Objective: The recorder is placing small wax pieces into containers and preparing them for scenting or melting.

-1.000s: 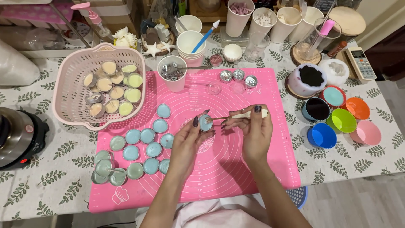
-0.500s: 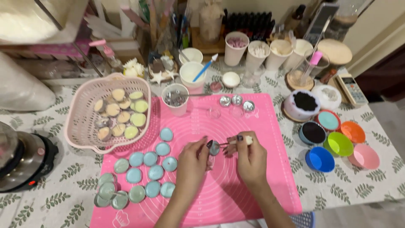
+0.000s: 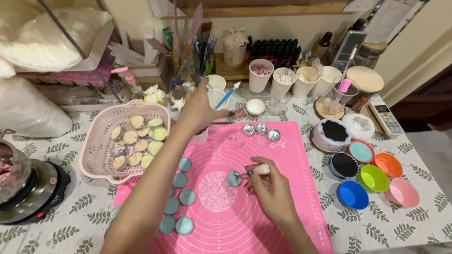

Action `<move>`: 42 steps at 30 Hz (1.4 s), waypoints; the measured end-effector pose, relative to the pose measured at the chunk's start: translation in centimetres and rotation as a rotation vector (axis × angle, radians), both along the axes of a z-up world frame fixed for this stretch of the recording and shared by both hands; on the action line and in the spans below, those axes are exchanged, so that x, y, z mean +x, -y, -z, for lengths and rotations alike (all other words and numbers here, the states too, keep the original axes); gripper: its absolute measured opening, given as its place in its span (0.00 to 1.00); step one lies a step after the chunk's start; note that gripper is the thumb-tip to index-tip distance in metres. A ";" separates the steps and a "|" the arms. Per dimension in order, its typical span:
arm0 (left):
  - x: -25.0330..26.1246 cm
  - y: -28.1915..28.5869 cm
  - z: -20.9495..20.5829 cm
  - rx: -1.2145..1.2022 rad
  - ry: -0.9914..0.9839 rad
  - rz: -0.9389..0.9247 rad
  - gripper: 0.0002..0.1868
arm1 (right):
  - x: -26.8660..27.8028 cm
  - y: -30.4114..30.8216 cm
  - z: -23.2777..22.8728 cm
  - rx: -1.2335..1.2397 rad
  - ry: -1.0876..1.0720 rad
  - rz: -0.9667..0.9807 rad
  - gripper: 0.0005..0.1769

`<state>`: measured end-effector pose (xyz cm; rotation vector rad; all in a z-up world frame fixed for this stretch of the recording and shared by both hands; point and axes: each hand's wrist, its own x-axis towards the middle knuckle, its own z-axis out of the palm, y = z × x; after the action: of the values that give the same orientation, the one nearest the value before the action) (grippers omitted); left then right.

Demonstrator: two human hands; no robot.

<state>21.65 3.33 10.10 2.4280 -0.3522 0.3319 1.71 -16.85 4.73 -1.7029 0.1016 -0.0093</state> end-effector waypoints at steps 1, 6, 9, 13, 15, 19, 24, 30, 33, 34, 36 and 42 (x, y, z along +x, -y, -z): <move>0.7 -0.2 0.3 0.000 0.006 0.006 0.58 | 0.0 0.1 0.1 0.000 0.006 0.006 0.21; 1.6 -0.2 0.4 0.056 -0.101 -0.018 0.62 | -0.2 0.5 -0.2 -0.008 -0.078 -0.022 0.13; 1.5 -0.2 0.2 0.037 -0.139 -0.025 0.62 | -0.2 0.8 0.1 -0.031 -0.054 -0.047 0.13; 3.0 -0.4 0.6 0.076 -0.114 -0.015 0.62 | -0.3 1.0 0.3 -0.055 -0.028 -0.054 0.12; 3.3 -0.6 0.5 0.078 -0.146 -0.047 0.61 | -0.7 1.0 0.3 -0.116 0.040 -0.079 0.12; 2.6 -0.7 -1.2 0.053 -0.213 -0.090 0.61 | -1.7 0.7 -0.6 -0.111 0.027 -0.093 0.11; 1.8 -0.6 -2.2 0.066 -0.166 -0.095 0.58 | -1.7 0.4 -1.0 -0.111 0.018 -0.089 0.11; 2.3 -0.6 -1.5 0.098 -0.188 -0.049 0.49 | -2.1 0.1 -1.3 -0.180 0.028 -0.090 0.11; 2.5 -0.3 -1.3 0.104 -0.175 -0.018 0.48 | -2.1 0.2 -1.6 -0.206 0.029 -0.093 0.11; 2.7 -0.4 -1.2 0.104 -0.173 -0.015 0.48 | -2.1 0.2 -1.7 -0.206 0.030 -0.090 0.11; 3.2 -0.4 -1.0 0.102 -0.183 -0.010 0.49 | -2.1 0.2 -1.8 -0.202 0.013 -0.092 0.11; 3.9 -0.3 -1.0 0.112 -0.235 -0.022 0.52 | -2.2 0.3 -1.4 -0.217 0.027 -0.094 0.11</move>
<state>25.53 3.65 11.07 2.5486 -0.2462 0.0354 -0.52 -17.12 6.14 -1.9218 0.0002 0.0281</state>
